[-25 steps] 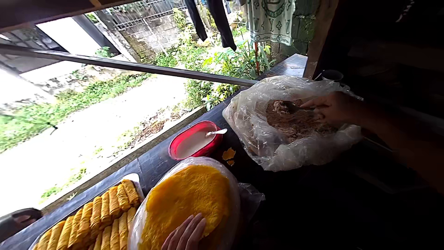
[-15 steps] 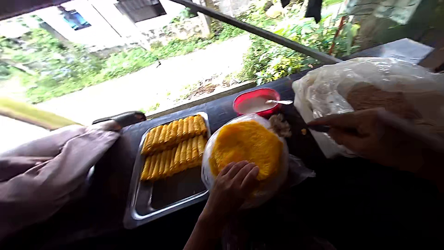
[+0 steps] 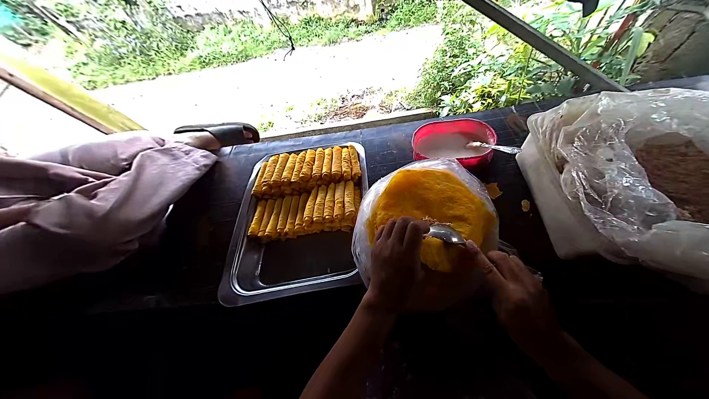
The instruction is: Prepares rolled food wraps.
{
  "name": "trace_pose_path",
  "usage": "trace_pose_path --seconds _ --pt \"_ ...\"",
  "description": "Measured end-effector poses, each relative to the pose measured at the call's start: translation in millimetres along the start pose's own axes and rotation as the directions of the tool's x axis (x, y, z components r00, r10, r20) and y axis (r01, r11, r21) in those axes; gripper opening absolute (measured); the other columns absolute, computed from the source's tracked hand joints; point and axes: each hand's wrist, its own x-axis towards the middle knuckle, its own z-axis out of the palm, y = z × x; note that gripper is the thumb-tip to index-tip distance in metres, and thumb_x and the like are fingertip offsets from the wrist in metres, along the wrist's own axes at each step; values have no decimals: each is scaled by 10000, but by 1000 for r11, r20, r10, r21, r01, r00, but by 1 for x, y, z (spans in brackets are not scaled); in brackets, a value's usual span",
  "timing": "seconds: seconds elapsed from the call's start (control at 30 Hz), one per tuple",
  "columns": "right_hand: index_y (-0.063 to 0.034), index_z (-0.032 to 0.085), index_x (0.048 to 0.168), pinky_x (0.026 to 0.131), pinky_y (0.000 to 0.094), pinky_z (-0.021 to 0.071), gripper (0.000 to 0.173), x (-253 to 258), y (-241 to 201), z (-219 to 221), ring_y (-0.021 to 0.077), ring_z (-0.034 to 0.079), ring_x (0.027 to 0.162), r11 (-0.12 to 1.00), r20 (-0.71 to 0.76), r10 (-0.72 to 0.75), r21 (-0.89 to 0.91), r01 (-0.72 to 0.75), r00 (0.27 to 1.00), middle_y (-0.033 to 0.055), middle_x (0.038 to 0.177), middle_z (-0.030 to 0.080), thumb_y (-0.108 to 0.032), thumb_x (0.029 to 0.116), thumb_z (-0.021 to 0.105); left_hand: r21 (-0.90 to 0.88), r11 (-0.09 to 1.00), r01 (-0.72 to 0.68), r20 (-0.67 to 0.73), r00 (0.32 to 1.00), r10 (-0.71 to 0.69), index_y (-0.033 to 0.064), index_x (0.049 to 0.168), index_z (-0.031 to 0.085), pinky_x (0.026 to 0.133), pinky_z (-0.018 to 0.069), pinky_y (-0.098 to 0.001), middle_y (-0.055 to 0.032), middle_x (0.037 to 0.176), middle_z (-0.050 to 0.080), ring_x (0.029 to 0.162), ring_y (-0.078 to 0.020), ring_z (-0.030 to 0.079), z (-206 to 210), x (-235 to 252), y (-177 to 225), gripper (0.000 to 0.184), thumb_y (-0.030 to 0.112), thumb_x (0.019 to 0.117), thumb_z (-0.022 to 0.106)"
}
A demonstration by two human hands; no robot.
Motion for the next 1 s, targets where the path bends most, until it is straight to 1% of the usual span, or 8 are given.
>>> trace_pose_path --seconds 0.23,0.4,0.5,0.57,0.7,0.8,0.93,1.0 --pt "-88 697 1336 627 347 529 491 -1 17 -15 280 654 746 998 11 9 -55 -9 1000 139 897 685 60 934 458 14 1000 -6 30 1000 6 97 975 641 754 532 -348 -60 941 707 885 -228 677 -1 -3 -1 200 0 807 594" --pt "-79 696 1326 570 367 540 470 20 21 -39 279 678 719 999 50 33 -39 -31 998 134 925 712 35 942 450 -37 998 -42 13 999 43 138 1017 613 920 512 -338 -49 1009 700 1011 -214 665 -5 -22 -4 168 72 862 599" --pt "-90 725 1276 515 346 506 406 39 17 -50 241 668 658 1000 26 11 11 -11 1000 103 888 728 -38 982 449 -57 995 -81 2 997 82 160 1081 592 1030 459 -326 -40 1095 674 1127 -204 621 -9 -38 -5 110 231 1020 533" --pt "-123 752 1235 497 331 492 380 49 13 -51 212 655 625 997 43 -22 78 19 999 78 837 722 -82 998 457 -72 993 -96 -9 995 96 151 1096 609 1062 449 -326 -49 1119 671 1164 -203 612 -9 -46 -5 159 267 1059 508" --pt "-132 760 1239 464 359 479 464 60 11 -38 236 638 585 993 127 -101 70 92 987 73 770 679 -2 880 497 -90 990 -107 4 994 108 136 1084 648 1078 447 -330 -50 1128 687 1181 -199 615 -9 -51 -7 163 252 1054 538" --pt "-124 755 1247 454 378 471 504 64 11 -34 266 629 573 992 158 -123 -9 126 980 91 765 669 46 835 521 -83 991 -100 -1 995 101 139 1066 654 1066 448 -324 -43 1116 692 1165 -193 618 -8 -51 -6 139 237 1038 560" --pt "-143 766 1227 436 379 427 509 70 12 -45 281 622 588 981 152 -147 -103 163 977 88 759 664 78 829 539 -68 992 -106 19 994 108 144 1055 662 1065 446 -320 -32 1104 696 1159 -190 619 -10 -48 -5 128 233 1030 573" --pt "-157 770 1217 442 385 420 473 72 14 -57 287 626 606 980 121 -138 -124 153 983 90 774 669 57 877 522 -68 992 -104 40 993 107 149 1058 662 1067 449 -323 -33 1112 696 1167 -191 619 -12 -46 -5 114 218 1023 579"
